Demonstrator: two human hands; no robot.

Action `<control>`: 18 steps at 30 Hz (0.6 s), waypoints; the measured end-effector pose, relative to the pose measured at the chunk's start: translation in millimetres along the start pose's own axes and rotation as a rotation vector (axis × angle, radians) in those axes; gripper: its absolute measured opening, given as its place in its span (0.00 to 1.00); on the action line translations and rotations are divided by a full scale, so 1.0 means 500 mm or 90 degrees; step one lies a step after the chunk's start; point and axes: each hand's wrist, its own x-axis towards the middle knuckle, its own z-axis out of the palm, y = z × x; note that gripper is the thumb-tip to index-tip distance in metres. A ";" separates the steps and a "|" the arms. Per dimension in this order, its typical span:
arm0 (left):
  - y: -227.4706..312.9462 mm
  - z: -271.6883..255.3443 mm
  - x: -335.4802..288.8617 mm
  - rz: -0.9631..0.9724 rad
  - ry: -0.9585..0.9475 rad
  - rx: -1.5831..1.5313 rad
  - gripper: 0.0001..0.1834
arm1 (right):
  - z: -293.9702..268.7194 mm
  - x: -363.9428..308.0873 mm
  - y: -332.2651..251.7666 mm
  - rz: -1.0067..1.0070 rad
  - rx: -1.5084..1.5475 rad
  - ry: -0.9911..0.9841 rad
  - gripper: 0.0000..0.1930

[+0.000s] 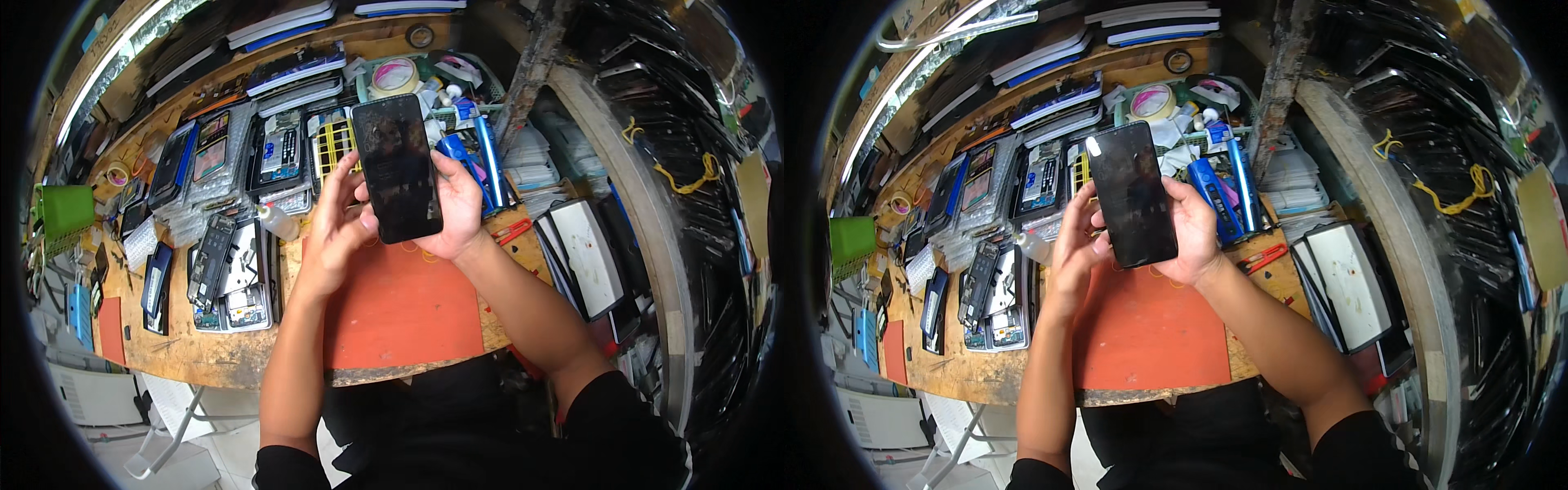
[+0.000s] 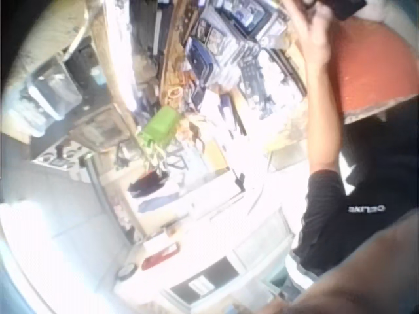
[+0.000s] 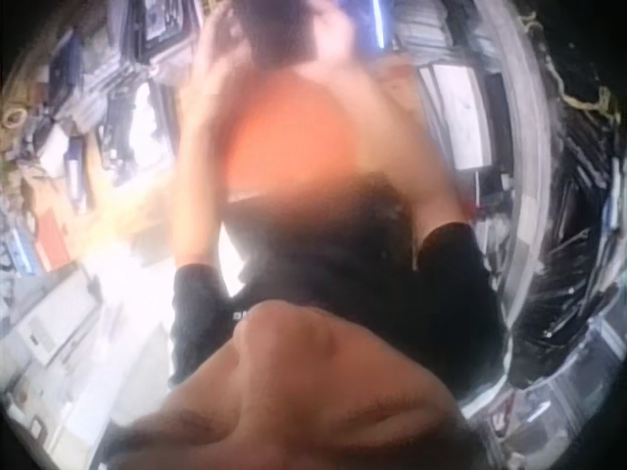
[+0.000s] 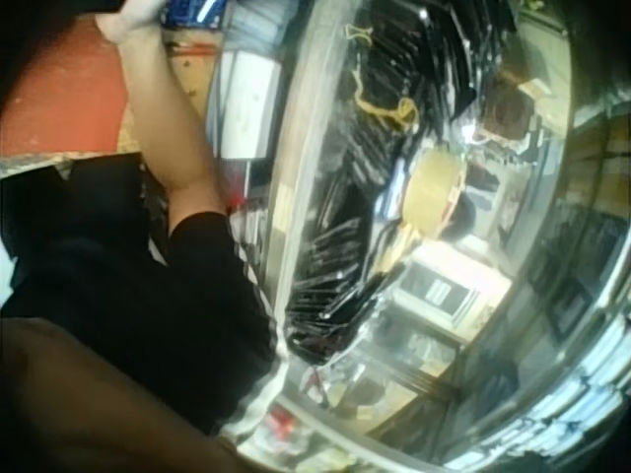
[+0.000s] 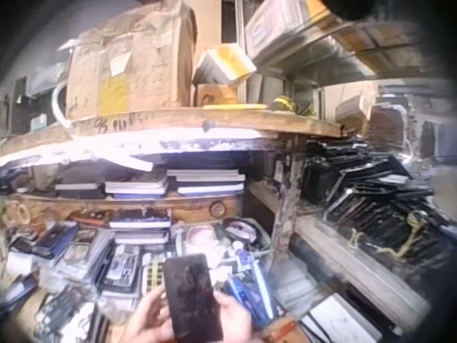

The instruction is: The person writes on white labels attached to the back of several smartphones using a black marker, then places the labeled phones on the workbench. The person also briefly handles a disassembled phone chassis.

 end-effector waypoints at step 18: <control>-0.020 0.001 0.002 0.091 0.253 0.018 0.20 | 0.011 -0.003 0.026 0.096 -0.099 -0.009 0.40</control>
